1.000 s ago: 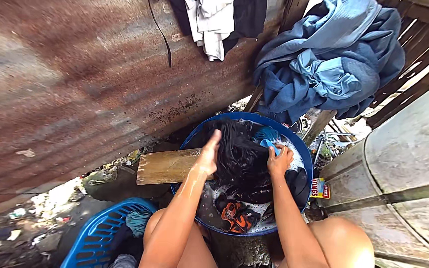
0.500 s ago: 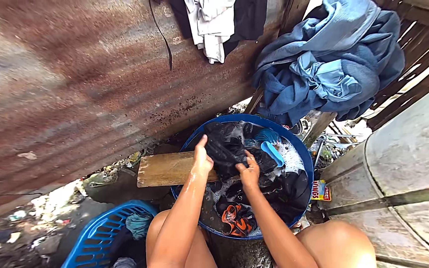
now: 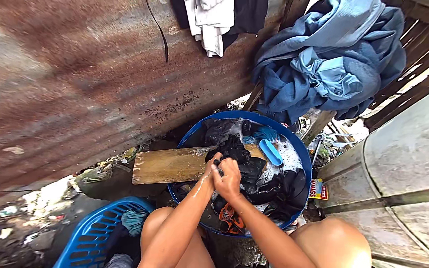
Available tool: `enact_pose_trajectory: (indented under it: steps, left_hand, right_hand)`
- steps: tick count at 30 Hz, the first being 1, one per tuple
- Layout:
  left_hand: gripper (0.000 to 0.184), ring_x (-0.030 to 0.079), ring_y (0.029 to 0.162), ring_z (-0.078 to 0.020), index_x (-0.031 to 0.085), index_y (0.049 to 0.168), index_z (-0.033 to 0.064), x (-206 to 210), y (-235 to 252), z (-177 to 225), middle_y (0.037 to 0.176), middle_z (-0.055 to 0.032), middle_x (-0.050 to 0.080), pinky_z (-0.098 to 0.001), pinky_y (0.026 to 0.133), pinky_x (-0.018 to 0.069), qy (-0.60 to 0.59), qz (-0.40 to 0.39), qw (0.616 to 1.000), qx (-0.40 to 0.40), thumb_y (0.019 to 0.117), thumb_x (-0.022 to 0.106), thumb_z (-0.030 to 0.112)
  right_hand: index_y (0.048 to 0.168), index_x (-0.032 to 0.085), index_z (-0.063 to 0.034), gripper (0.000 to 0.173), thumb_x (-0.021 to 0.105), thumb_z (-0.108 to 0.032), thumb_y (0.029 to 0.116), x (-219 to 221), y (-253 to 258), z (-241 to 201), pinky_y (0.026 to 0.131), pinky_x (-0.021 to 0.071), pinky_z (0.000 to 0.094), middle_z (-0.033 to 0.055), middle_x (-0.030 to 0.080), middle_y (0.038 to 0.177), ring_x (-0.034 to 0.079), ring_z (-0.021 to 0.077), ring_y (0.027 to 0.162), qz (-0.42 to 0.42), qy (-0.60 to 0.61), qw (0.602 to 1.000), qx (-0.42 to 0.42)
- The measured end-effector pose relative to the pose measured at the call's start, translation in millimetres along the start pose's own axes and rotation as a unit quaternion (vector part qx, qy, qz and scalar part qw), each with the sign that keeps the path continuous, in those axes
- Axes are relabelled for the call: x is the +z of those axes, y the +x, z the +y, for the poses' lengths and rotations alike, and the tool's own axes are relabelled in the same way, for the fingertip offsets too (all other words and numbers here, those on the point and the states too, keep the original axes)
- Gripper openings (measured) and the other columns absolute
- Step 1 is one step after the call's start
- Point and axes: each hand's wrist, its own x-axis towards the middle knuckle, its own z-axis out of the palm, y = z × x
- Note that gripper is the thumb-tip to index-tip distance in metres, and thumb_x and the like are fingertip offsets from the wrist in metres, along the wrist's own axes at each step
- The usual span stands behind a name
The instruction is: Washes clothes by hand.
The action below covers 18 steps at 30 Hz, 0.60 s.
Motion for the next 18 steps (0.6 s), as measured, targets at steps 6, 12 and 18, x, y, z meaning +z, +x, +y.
enact_pose_trajectory:
  steps: [6, 12, 18]
  left_hand:
    - [0.045, 0.06, 0.118, -0.0371, 0.054, 0.137, -0.0033, -19.1, 12.6, 66.3, 0.128, -0.0264, 0.062, -0.0563, 0.1, 0.0481, 0.294, 0.046, 0.955, -0.001, 0.0977, 0.066, 0.015]
    - [0.123, -0.006, 0.155, -0.0498, 0.018, 0.165, 0.0215, -7.2, 11.6, 13.0, 0.173, -0.015, -0.004, -0.0857, 0.108, 0.0096, 0.635, -0.132, 0.761, 0.012, 0.0686, 0.093, 0.013]
    - [0.098, 0.008, 0.155, -0.0494, 0.035, 0.156, -0.0015, 0.3, -7.2, 23.3, 0.167, -0.0244, 0.02, -0.081, 0.112, 0.0121, 0.577, -0.224, 0.779, 0.098, 0.0726, 0.085, -0.006]
  right_hand:
    - [0.141, 0.06, -0.0067, 0.047, 0.044, -0.037, 0.1099, -80.2, 53.9, 106.4, 0.106, 0.0295, 0.077, 0.0281, 0.045, 0.154, 0.036, 0.0542, 0.142, -0.092, -0.073, 0.968, 0.22]
    - [0.136, 0.057, 0.0025, 0.044, 0.071, -0.008, 0.0947, -71.8, 22.1, 114.3, 0.112, 0.0421, 0.0572, 0.0301, 0.055, 0.141, 0.053, 0.0418, 0.134, -0.296, -0.069, 0.92, 0.246]
    - [0.089, 0.067, 0.0017, 0.013, 0.068, 0.011, 0.0794, -125.6, 35.0, 48.8, 0.088, 0.0527, 0.0372, 0.0107, 0.068, 0.098, 0.064, 0.0155, 0.097, -0.026, 0.137, 0.99, -0.009]
